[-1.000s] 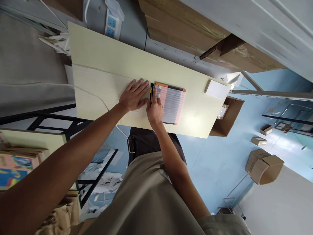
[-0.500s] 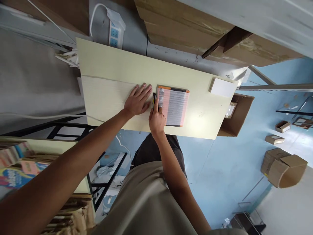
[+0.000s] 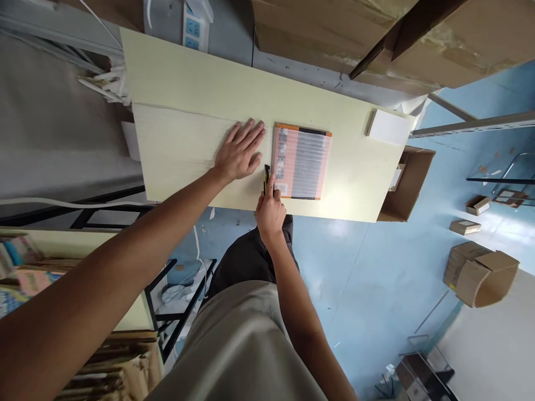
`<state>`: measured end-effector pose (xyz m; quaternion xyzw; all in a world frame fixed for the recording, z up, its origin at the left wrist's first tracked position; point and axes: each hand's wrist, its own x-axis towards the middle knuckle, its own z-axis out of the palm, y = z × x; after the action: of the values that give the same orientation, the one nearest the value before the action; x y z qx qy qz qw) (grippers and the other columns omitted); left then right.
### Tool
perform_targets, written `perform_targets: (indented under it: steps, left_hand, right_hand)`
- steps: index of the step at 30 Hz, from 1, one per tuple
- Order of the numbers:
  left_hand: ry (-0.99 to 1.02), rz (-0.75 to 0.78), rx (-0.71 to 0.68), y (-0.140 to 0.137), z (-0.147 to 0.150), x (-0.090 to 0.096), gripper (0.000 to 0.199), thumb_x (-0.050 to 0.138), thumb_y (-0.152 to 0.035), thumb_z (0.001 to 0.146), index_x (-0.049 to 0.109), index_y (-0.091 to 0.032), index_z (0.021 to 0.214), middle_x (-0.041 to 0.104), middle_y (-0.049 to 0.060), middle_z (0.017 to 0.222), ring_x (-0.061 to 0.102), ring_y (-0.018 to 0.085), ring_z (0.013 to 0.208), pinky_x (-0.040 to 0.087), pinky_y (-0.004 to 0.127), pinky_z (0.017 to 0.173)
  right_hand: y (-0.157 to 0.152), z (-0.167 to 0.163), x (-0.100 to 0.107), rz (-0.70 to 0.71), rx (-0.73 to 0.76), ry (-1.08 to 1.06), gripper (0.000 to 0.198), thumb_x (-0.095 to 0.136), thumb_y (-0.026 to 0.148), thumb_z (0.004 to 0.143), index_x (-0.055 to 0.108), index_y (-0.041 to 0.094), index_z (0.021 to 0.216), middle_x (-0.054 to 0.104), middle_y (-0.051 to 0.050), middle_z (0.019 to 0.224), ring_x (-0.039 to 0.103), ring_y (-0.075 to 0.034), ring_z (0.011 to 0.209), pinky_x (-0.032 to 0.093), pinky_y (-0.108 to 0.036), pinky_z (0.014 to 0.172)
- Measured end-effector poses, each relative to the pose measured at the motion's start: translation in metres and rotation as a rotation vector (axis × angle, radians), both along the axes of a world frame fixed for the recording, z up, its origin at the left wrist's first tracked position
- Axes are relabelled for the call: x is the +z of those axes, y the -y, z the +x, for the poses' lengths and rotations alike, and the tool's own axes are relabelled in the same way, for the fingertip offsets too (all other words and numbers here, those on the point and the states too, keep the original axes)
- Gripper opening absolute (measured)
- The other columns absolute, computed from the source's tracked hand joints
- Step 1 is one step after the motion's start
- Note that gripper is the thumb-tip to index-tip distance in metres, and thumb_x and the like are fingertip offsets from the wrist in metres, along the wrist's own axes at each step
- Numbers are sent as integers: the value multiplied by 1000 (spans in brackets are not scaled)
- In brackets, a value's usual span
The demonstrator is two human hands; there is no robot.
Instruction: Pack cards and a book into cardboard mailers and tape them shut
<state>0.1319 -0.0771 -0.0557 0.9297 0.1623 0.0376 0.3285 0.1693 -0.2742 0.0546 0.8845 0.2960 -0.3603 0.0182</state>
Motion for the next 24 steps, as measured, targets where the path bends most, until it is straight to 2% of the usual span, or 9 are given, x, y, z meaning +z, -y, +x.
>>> perform_targets:
  steps: [5, 11, 13, 19, 24]
  left_hand:
    - [1, -14, -12, -1, 1, 0, 85, 31, -65, 117, 25, -18, 188, 26, 12, 194, 16, 37, 183, 2, 61, 150]
    - [3, -12, -11, -2, 2, -3, 86, 34, -62, 117, 28, -14, 187, 24, 13, 195, 13, 37, 183, 0, 59, 150]
    - [-4, -12, -5, -2, 2, -5, 85, 34, -61, 116, 28, -14, 187, 23, 13, 195, 12, 37, 183, -1, 59, 150]
    - [10, -8, -1, -1, 2, -6, 85, 33, -62, 117, 27, -14, 187, 25, 14, 194, 13, 37, 183, 0, 60, 150]
    - [20, 11, 8, 0, 0, -1, 83, 31, -61, 117, 27, -16, 187, 28, 14, 193, 17, 36, 183, 5, 61, 150]
  right_hand:
    - [15, -16, 19, -102, 23, -23, 76, 41, 26, 122, 8, 29, 191, 70, -18, 140, 82, -27, 105, 64, -33, 88]
    - [35, -33, 32, -119, 33, -44, 78, 39, 24, 122, 2, 28, 190, 73, -18, 137, 82, -26, 104, 64, -33, 88]
    - [39, -36, 38, -143, 44, -59, 76, 38, 22, 122, 6, 26, 190, 73, -20, 138, 83, -27, 104, 65, -34, 89]
    - [39, -32, 67, -242, 98, -135, 66, 44, 18, 120, 31, 19, 185, 77, -22, 134, 85, -28, 107, 67, -37, 92]
    - [35, -7, 90, -230, 83, -127, 64, 47, 21, 120, 34, 20, 183, 78, -22, 136, 85, -30, 112, 66, -37, 94]
